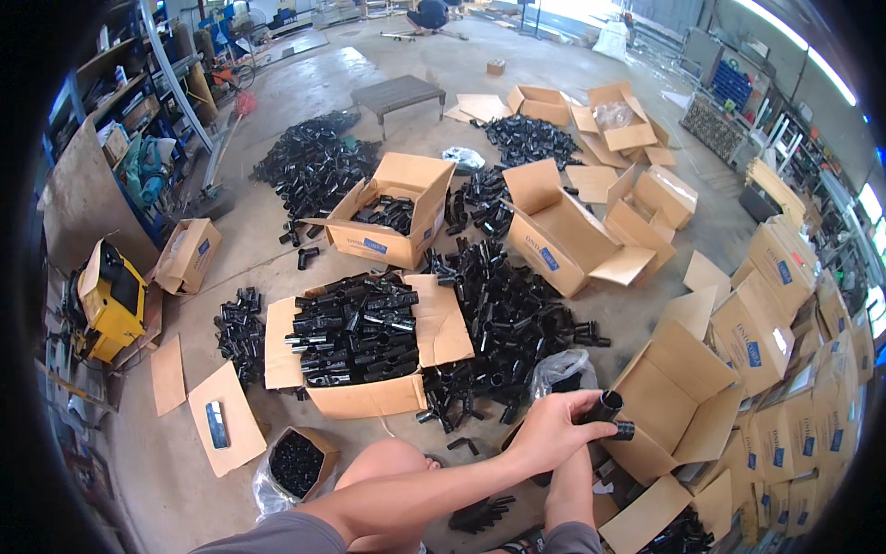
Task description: The person sits on the floor and assembles black plastic connectors by hand, inserting small components into the main bodies and sorting the finished pieces into cardboard boxes.
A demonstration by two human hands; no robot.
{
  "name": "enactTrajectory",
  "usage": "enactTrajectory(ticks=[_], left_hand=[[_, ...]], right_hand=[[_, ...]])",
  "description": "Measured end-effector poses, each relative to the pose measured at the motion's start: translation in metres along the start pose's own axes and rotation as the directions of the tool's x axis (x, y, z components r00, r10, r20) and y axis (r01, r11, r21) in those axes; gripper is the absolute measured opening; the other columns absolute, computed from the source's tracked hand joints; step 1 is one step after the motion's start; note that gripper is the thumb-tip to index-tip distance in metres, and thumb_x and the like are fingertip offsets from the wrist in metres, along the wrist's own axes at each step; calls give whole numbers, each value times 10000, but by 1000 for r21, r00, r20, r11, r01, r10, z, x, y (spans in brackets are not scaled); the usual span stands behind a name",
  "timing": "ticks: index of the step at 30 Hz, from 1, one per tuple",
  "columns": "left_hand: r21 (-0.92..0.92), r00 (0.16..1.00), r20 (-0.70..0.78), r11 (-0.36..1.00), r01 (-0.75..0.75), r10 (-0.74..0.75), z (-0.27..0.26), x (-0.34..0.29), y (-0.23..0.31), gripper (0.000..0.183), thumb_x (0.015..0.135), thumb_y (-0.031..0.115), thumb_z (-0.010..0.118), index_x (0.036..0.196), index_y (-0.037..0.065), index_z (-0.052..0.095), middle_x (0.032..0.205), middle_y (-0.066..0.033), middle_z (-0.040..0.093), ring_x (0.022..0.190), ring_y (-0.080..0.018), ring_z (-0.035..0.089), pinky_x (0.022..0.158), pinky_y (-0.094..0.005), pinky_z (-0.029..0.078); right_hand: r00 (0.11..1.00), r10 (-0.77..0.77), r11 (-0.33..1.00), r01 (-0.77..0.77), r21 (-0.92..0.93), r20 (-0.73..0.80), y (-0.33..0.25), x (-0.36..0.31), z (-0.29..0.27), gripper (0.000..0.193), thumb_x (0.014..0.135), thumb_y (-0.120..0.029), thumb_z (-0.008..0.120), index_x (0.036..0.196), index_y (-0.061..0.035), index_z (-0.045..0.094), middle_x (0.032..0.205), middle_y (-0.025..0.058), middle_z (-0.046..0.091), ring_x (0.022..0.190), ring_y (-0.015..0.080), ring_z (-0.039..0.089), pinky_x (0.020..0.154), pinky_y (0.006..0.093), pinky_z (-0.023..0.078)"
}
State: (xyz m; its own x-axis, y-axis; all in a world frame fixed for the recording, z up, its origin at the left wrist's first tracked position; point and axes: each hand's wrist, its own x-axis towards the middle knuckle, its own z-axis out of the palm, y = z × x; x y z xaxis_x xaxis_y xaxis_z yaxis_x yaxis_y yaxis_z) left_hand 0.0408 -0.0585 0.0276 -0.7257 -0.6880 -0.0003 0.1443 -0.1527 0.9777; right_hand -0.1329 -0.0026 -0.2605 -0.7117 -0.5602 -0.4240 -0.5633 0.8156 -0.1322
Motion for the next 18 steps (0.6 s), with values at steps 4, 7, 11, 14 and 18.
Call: enactTrajectory(ticks=[4,7,11,14,18], left_hand=[[-35,999,48,999,-11,12,2,-15,0,493,817,213,826,1244,9,688,1130,-173,749,1042,-256,737,912,-335,545],[-7,999,40,1000,-18,19,5,-18,-22,525,819,219,825,1285,28,678,1172,-182,737,1109,-266,713,939,-346,540],[-41,1000,18,999,3,-2,-7,-15,0,457,840,195,820,1211,-38,687,1133,-144,758,1020,-188,727,887,-304,535],[-187,999,18,981,40,-37,-16,-7,14,282,875,117,801,1091,-38,706,981,-21,735,870,-56,609,782,-255,501],[-392,989,-145,919,-29,-30,-13,8,1,139,894,65,778,1006,11,715,951,11,706,862,-50,584,750,-247,483]], right_hand=[[1000,-1,1000,1,23,-4,-1,-5,0,268,959,-178,684,1122,34,678,1020,122,740,935,231,707,829,356,558],[1000,0,998,-1,62,2,-7,-9,1,266,959,-175,686,1119,37,676,1014,117,739,931,222,705,828,351,558],[998,-1,974,14,226,-58,2,-19,-4,264,959,-170,688,1115,42,674,1007,111,737,926,211,702,827,345,558],[992,-50,800,112,590,-120,-4,-33,-13,262,959,-167,689,1112,45,673,1002,106,736,923,202,701,826,340,557],[965,-86,183,260,948,-248,-39,-77,-61,260,959,-163,691,1108,50,671,995,100,735,918,191,698,825,334,557]])
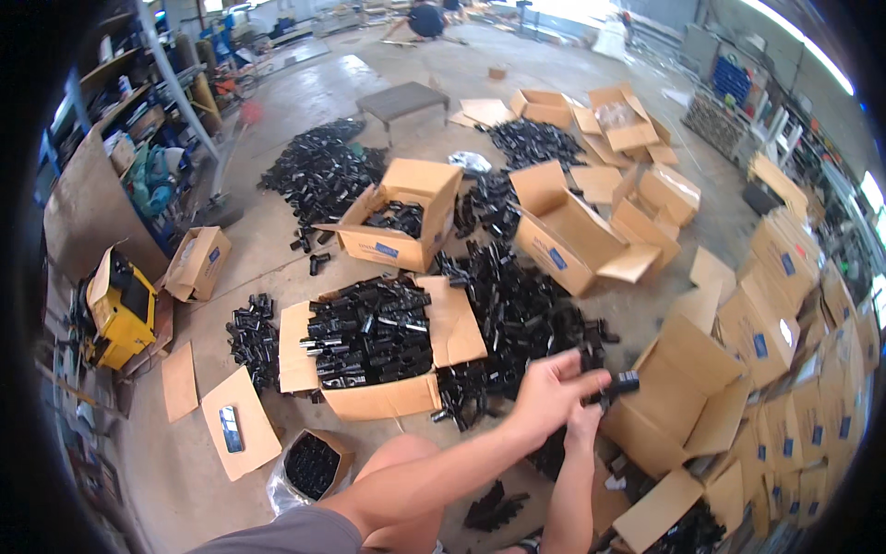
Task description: The person sits on the floor and assembles black plastic connectors by hand, inserting small components into the main bodies and sorting the finished pieces into cardboard boxes.
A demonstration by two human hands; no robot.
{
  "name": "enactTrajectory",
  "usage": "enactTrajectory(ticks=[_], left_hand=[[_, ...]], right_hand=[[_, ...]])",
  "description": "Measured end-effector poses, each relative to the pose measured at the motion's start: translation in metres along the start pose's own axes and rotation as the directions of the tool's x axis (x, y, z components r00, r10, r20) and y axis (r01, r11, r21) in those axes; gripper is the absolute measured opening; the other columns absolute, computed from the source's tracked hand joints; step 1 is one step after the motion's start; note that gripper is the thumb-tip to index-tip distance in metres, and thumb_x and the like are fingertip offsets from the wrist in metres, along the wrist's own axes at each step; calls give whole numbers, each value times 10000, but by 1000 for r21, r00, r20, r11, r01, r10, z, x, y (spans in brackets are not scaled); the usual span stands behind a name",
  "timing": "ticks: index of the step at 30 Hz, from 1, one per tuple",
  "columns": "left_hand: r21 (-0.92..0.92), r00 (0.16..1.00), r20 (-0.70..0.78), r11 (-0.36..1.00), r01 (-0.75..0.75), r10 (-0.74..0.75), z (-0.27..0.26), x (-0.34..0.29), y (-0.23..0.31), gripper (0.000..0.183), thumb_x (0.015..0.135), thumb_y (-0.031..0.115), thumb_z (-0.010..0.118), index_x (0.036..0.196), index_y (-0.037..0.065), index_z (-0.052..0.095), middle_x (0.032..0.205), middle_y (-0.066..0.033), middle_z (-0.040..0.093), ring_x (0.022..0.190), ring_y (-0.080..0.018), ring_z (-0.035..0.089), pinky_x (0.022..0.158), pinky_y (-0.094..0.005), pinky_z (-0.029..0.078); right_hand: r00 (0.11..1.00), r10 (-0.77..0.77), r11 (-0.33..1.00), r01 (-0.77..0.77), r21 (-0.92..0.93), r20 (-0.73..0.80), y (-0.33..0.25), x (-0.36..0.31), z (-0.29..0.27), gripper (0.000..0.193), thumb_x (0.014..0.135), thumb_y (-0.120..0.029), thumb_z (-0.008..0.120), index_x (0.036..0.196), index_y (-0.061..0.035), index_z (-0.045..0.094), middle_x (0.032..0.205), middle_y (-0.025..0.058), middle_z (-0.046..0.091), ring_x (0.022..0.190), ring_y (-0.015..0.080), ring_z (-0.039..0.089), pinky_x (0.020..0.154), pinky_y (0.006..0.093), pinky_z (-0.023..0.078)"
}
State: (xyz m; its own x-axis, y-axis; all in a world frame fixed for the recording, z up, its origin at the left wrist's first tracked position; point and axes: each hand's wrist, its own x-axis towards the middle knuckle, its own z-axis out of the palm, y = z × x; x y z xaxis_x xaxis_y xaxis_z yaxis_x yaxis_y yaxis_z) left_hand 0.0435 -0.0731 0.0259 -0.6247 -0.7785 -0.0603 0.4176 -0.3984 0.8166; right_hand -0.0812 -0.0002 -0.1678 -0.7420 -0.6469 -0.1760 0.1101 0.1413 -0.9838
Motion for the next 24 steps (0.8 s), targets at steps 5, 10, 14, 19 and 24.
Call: enactTrajectory(ticks=[5,10,14,19,24], left_hand=[[-169,982,-93,975,145,-162,-28,17,8,97,918,145,774,880,105,695,801,20,676,661,-64,578,604,-252,467],[-246,953,-5,924,293,-303,-19,9,15,143,964,229,735,958,90,700,904,-19,725,774,-119,691,708,-252,567],[-289,945,48,901,324,-324,-7,-2,10,166,971,244,725,965,81,701,908,-29,725,784,-128,699,725,-260,588],[-259,948,85,912,318,-306,-2,-14,10,156,981,226,711,1006,72,711,923,-30,724,791,-125,697,731,-256,589],[-255,960,130,928,273,-247,-19,-14,6,173,1009,230,664,1100,84,678,1038,-43,727,859,-141,703,785,-290,595]], right_hand=[[966,-146,962,189,195,-214,-108,-72,33,175,950,-56,701,1107,19,693,984,79,720,854,143,693,777,278,568],[860,-312,865,433,253,-404,-133,-93,30,141,957,-40,700,1085,19,702,934,77,732,826,124,697,747,255,573],[819,-297,821,482,307,-492,-143,-99,27,148,940,-46,726,1070,21,706,925,74,729,829,121,697,748,252,576],[812,-278,797,494,349,-514,-142,-102,19,173,962,-56,703,1107,35,686,971,91,731,858,131,697,770,259,578],[839,-253,838,439,324,-481,-140,-107,30,205,999,-79,659,1162,44,646,1045,115,717,898,147,686,802,266,564]])
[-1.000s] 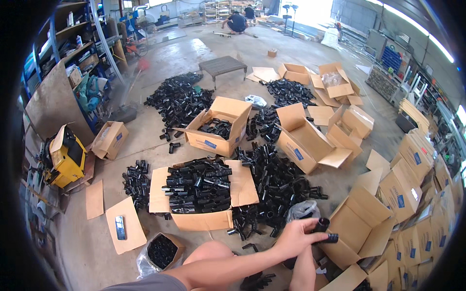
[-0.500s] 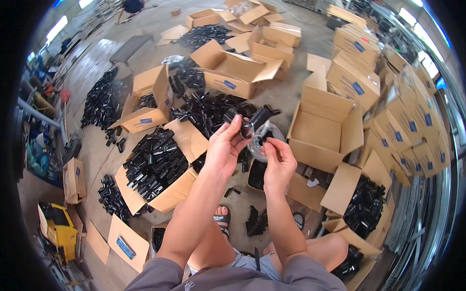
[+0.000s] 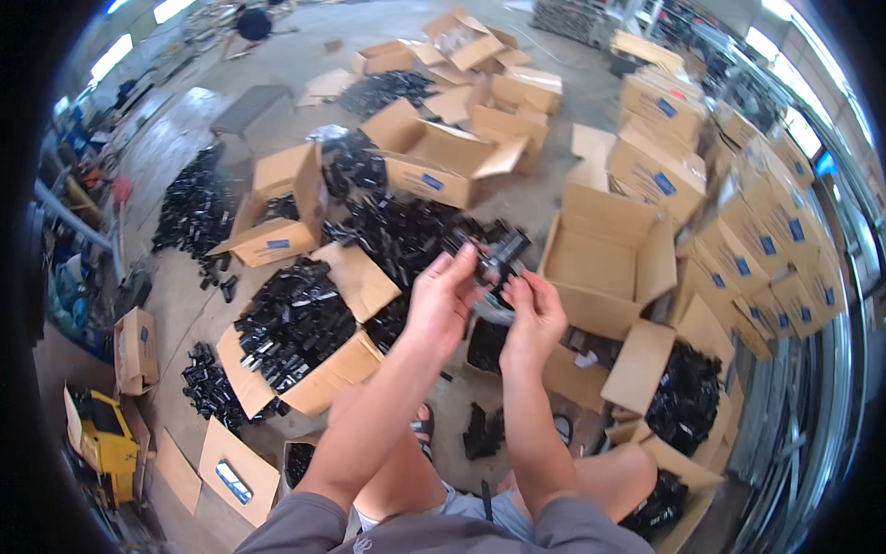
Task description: The person sits on the floor and assembles black plastic connectors by hand, inserting small components into the main bodies and sorting the finished pieces into cardboard boxes.
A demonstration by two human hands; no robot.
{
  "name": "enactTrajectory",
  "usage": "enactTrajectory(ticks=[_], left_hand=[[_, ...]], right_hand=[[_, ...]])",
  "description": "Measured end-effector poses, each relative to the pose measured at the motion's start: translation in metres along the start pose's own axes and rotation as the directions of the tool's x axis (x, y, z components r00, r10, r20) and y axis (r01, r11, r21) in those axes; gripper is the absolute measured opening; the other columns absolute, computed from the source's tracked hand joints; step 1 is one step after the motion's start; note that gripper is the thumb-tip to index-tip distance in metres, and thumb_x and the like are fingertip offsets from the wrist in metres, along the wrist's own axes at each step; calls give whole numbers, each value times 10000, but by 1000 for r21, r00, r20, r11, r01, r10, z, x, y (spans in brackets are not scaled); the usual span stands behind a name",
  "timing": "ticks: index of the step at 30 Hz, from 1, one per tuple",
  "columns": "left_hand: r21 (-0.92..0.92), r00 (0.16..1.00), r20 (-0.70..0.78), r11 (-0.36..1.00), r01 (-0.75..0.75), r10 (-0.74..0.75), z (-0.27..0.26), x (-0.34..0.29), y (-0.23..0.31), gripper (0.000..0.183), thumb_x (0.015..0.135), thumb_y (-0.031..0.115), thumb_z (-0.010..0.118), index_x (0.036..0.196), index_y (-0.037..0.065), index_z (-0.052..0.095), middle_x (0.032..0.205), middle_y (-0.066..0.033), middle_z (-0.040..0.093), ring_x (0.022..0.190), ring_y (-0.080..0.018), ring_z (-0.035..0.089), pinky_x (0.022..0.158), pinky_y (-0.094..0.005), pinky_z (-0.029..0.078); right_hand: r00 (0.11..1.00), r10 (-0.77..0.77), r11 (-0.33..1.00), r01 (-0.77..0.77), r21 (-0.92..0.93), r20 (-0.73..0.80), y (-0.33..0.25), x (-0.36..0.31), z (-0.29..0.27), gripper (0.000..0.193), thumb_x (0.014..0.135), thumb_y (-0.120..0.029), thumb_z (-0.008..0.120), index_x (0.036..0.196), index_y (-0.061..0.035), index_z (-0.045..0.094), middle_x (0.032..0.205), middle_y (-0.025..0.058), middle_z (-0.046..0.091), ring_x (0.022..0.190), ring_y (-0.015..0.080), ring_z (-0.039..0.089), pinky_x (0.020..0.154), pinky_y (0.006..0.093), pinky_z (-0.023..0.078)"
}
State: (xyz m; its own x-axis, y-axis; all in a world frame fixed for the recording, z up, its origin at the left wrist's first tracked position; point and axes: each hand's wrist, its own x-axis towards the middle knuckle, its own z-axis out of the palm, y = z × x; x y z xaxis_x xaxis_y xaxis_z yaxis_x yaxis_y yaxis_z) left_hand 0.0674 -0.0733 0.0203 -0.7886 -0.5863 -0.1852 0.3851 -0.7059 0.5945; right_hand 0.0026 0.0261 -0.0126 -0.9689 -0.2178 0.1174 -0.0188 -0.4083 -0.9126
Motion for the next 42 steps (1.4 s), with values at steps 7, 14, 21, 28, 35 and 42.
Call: enactTrajectory(ticks=[7,14,21,28,35,42], left_hand=[[-36,998,5,997,65,-65,7,-6,-3,149,990,213,692,1070,87,696,1006,-25,729,871,-133,702,801,-292,588],[-23,999,-36,999,23,-24,7,-12,-2,156,989,240,697,1052,98,714,959,-3,731,844,-103,700,796,-255,575],[-20,999,12,999,50,-49,8,-9,-11,171,997,230,687,1091,90,713,997,4,726,863,-98,690,819,-262,581],[-42,999,27,998,45,-44,10,-12,-14,179,990,213,697,1102,74,719,1002,-2,727,848,-90,686,816,-268,582],[71,998,45,997,-39,36,11,-13,-16,188,951,174,747,1101,63,721,955,11,725,817,-75,673,777,-250,559],[248,986,33,955,-164,161,24,-14,-19,136,915,199,788,899,87,713,723,59,607,686,-41,560,632,-241,422]], right_hand=[[999,8,994,-4,113,-39,2,4,-12,146,1006,-86,650,1113,6,686,983,64,715,860,108,671,757,235,549],[995,-101,995,101,19,-11,-4,-11,-1,149,1023,-66,615,1139,19,651,1004,74,703,865,110,652,764,237,532],[990,-139,990,139,-8,-34,-9,-3,-7,154,1013,-87,639,1112,29,663,981,86,719,870,118,680,763,234,541],[984,-178,980,175,-96,-19,-10,-8,-6,104,1001,-47,639,1073,24,659,926,56,697,782,85,603,723,227,496],[1000,-1,987,0,163,6,-5,-6,-12,111,1004,-59,646,1104,-12,653,1028,55,696,871,104,656,746,231,523],[997,64,993,-60,102,-37,-10,-3,-22,267,992,-60,654,1225,65,620,1125,103,680,958,163,670,831,282,549]])
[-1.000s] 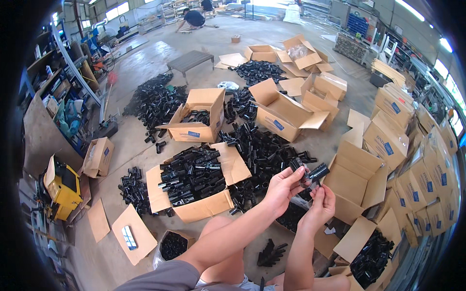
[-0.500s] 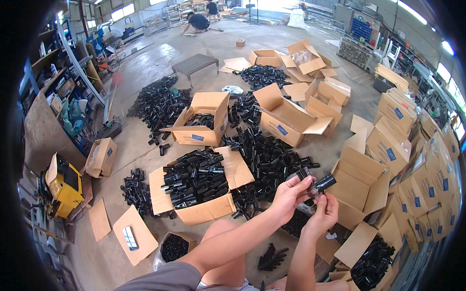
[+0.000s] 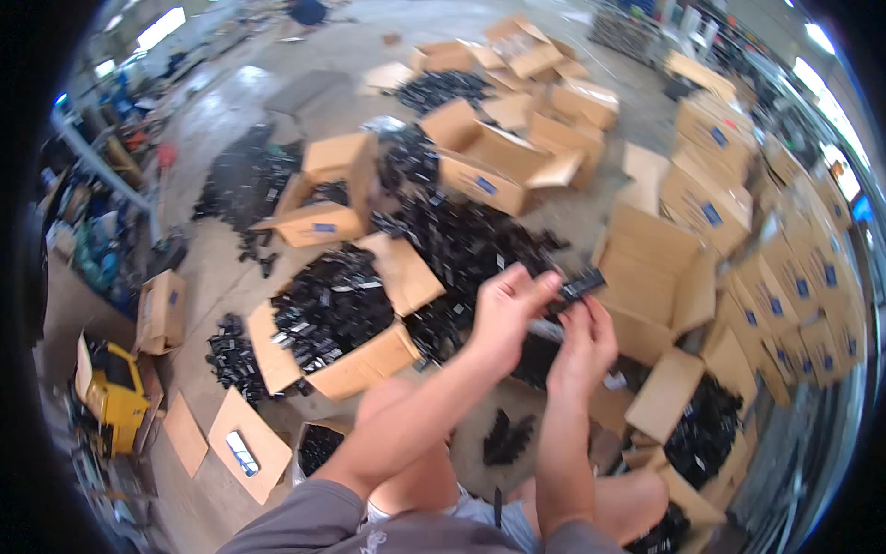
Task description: The person sits on the floor and assembles black plastic connectors by hand, inserting small components into the main bodies and sorting the finished pieces into cardboard boxes.
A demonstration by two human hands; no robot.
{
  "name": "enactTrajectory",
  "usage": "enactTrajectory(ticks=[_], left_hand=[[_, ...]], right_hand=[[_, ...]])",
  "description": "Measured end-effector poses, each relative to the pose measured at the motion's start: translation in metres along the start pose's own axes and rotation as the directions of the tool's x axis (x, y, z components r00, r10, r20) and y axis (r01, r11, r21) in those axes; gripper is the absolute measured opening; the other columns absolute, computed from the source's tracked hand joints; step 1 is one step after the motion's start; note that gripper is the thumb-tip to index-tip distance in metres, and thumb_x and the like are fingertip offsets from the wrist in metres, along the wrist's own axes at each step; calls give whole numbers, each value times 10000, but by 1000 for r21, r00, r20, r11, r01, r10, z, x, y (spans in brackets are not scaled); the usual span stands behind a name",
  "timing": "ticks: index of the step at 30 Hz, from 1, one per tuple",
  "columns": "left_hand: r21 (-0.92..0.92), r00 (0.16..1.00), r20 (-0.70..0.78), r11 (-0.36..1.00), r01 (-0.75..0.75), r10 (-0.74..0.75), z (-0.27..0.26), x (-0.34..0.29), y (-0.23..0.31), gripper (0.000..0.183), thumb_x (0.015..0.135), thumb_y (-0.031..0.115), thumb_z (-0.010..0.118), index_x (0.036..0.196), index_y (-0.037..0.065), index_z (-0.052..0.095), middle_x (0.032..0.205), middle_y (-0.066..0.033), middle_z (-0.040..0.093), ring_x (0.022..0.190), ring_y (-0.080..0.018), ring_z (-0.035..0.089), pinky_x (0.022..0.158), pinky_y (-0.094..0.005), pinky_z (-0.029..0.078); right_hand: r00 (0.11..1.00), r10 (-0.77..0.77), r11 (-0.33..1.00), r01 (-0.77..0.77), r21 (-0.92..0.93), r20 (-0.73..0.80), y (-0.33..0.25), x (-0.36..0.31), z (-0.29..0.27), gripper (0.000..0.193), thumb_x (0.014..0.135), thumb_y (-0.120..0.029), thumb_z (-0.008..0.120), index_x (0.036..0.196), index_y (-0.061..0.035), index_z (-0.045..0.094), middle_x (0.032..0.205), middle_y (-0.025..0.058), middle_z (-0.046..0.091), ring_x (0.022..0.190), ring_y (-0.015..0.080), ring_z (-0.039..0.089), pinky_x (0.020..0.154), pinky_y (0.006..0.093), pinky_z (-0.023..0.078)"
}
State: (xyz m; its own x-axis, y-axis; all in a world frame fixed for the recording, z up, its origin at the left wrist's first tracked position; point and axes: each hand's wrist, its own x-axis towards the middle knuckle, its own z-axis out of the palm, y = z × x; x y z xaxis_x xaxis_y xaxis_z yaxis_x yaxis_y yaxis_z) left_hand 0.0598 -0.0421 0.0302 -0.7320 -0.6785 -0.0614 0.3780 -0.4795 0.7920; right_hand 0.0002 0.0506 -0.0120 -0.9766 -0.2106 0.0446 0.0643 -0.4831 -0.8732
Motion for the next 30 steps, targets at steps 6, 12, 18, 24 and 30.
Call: enactTrajectory(ticks=[6,12,18,24,30], left_hand=[[-61,998,68,998,7,-3,-6,0,-1,218,938,70,737,1150,32,705,1045,-36,748,912,-68,664,805,-221,511],[21,989,118,996,-88,85,2,-3,-2,298,899,36,769,1188,13,700,1082,-52,747,968,-72,665,864,-232,510],[46,986,122,992,-119,113,4,-6,3,289,882,0,773,1160,-13,694,1054,-46,732,944,-68,647,849,-235,513],[46,981,148,990,-132,124,6,-5,5,274,873,-19,779,1129,-31,683,994,-29,724,910,-56,636,806,-230,517],[105,976,187,985,-137,115,1,-4,3,291,877,-8,779,1149,-24,676,1032,-52,732,933,-73,657,844,-246,530]], right_hand=[[996,14,988,-27,151,91,3,0,-5,199,990,-45,658,1176,23,674,1027,81,716,881,138,679,794,272,575],[994,64,975,-82,204,94,0,0,-13,196,989,-83,675,1159,14,673,978,71,711,842,131,669,785,271,573],[991,41,989,-59,139,127,2,1,-16,207,1001,-87,657,1179,17,666,994,57,708,831,124,660,774,266,565],[985,55,984,-81,157,164,2,1,-19,199,1010,-83,639,1184,11,661,1028,43,705,837,123,656,768,264,561],[972,170,938,-209,276,161,-6,-4,-15,183,1003,-116,659,1152,-9,666,1003,44,702,870,121,653,811,271,549]])
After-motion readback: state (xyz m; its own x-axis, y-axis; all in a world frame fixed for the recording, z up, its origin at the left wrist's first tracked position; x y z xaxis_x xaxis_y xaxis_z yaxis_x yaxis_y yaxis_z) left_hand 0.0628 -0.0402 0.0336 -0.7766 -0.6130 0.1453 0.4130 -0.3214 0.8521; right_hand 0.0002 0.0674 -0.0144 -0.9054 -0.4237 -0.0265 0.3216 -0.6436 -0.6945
